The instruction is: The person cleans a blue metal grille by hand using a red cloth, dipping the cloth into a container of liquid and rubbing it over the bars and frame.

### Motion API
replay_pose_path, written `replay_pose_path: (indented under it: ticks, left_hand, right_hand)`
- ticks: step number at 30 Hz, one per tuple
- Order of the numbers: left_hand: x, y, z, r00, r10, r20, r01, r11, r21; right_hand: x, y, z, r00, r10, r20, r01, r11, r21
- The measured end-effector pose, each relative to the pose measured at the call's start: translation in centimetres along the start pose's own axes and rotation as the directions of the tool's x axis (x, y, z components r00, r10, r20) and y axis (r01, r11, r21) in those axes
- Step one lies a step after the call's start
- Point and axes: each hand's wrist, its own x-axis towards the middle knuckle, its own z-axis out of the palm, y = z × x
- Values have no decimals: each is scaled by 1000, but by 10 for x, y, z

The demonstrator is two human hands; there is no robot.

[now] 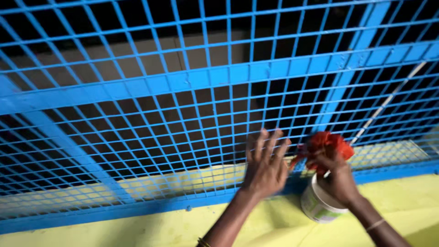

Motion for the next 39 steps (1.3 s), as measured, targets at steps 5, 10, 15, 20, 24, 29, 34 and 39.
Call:
replay_pose_path:
  ticks: [5,10,15,20,24,29,34,39]
  left_hand:
    - [-37,51,81,960,-65,273,168,912,-375]
    - [-46,72,138,878,-295,377,407,874,-264]
    - [-49,73,158,864,-345,366,457,842,-286]
    - [-48,75,164,818,-414,401,523,824,-218]
    - [-49,65,173,727,-514,456,670,677,-305]
    - [-58,53,180,684,-512,519,719,593,-363]
    - [-63,57,210,693,-533,486,721,530,-447]
    - [-56,56,195,704,-510,494,695,638,-332]
  right_hand:
    - [-14,39,-55,995,58,-78,-30,944,329]
    - [-51,134,-2,863,289,414,-370,920,129]
    - [-75,192,101,796,-218,565,66,959,277]
    - [-64,203,126,619,-126,775,255,966,-47]
    - [-36,144,65,547,102,831,79,982,-172]
    - [-3,76,-46,609,329,721,-332,932,-144]
    - [-37,122,10,672,156,724,80,957,-280]
    - [-57,146,84,711,-33,702,247,947,-206]
